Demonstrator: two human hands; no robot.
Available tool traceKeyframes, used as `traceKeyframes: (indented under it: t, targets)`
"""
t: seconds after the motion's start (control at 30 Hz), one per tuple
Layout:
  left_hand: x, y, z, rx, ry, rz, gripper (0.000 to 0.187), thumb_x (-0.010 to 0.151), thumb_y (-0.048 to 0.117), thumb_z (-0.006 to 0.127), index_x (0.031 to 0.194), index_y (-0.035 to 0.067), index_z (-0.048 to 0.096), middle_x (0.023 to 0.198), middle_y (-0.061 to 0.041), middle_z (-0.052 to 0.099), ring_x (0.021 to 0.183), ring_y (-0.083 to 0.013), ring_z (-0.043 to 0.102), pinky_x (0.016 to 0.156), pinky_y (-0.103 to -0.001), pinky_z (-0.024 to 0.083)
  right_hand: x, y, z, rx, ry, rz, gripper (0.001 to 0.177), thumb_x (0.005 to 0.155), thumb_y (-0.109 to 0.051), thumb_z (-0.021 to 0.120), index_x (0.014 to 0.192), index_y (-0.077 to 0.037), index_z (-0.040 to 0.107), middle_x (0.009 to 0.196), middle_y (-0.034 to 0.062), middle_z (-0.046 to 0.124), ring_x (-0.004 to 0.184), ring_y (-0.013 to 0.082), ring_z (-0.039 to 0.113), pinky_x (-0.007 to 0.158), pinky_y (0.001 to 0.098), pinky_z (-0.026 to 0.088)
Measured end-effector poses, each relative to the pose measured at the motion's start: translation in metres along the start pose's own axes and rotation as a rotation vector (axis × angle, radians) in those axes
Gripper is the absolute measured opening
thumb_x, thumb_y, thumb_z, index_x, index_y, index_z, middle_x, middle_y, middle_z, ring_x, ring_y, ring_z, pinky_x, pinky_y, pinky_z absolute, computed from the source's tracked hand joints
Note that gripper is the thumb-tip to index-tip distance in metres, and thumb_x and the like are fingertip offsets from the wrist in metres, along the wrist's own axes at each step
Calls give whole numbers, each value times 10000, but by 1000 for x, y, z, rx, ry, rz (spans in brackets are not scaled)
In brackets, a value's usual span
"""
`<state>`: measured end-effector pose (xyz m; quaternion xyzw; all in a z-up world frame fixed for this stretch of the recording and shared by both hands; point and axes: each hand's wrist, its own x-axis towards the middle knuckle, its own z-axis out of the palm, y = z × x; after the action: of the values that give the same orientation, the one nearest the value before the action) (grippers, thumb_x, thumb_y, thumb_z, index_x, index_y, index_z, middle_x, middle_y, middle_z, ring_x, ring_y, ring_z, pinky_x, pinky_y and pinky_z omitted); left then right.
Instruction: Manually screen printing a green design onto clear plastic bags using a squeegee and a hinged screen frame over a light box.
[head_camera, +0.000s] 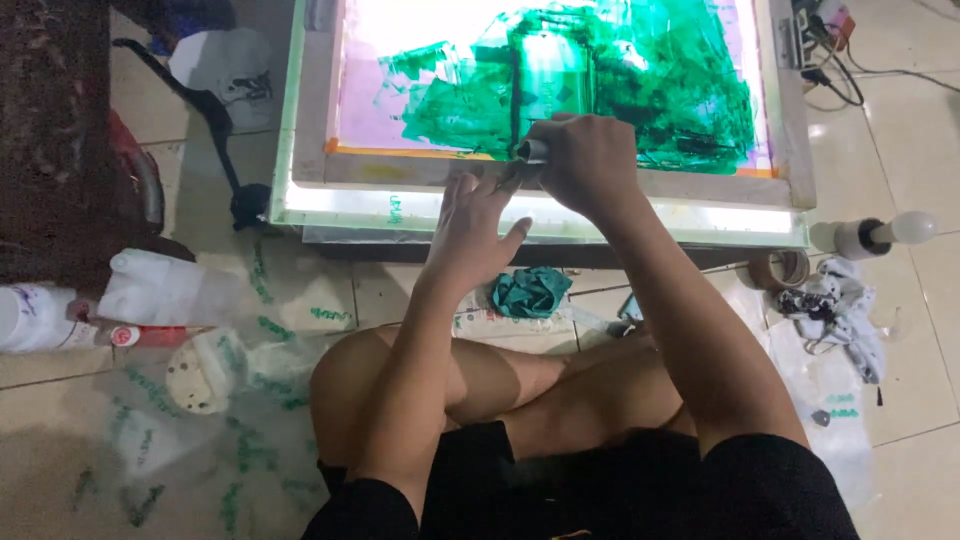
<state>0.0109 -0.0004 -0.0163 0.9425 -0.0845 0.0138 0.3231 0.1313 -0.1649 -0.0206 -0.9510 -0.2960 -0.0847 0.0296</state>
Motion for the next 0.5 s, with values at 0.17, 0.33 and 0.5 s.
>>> traceKeyframes:
  t: [0.17,0.33,0.5]
  targets:
    - [7,-6,9,-47,-15,-12,531,978,350,637,1422,60,609,1210,-135,655,1188,-317,534,1179,-556,308,20,7,8,-15,25,25,374,652,-137,654,974,-272,787,801,0,720,709,389,727,604,527,579]
    - [11,-15,29,-50,-7,-37,580,1001,390,577,1460,39,540,1518,-161,528,1454,-480,333,1234,-590,159,48,27,20,-66,33,-31,260,707,-172,663,882,-339,757,745,-43,686,626,330,671,448,430,421]
    - [13,-13,29,-36,-21,-46,563,1008,411,551,1417,24,575,1472,-164,564,1461,-475,333,1242,-592,142,69,35,25,-24,94,-58,342,669,-133,676,917,-337,795,742,-67,702,569,317,639,436,427,403]
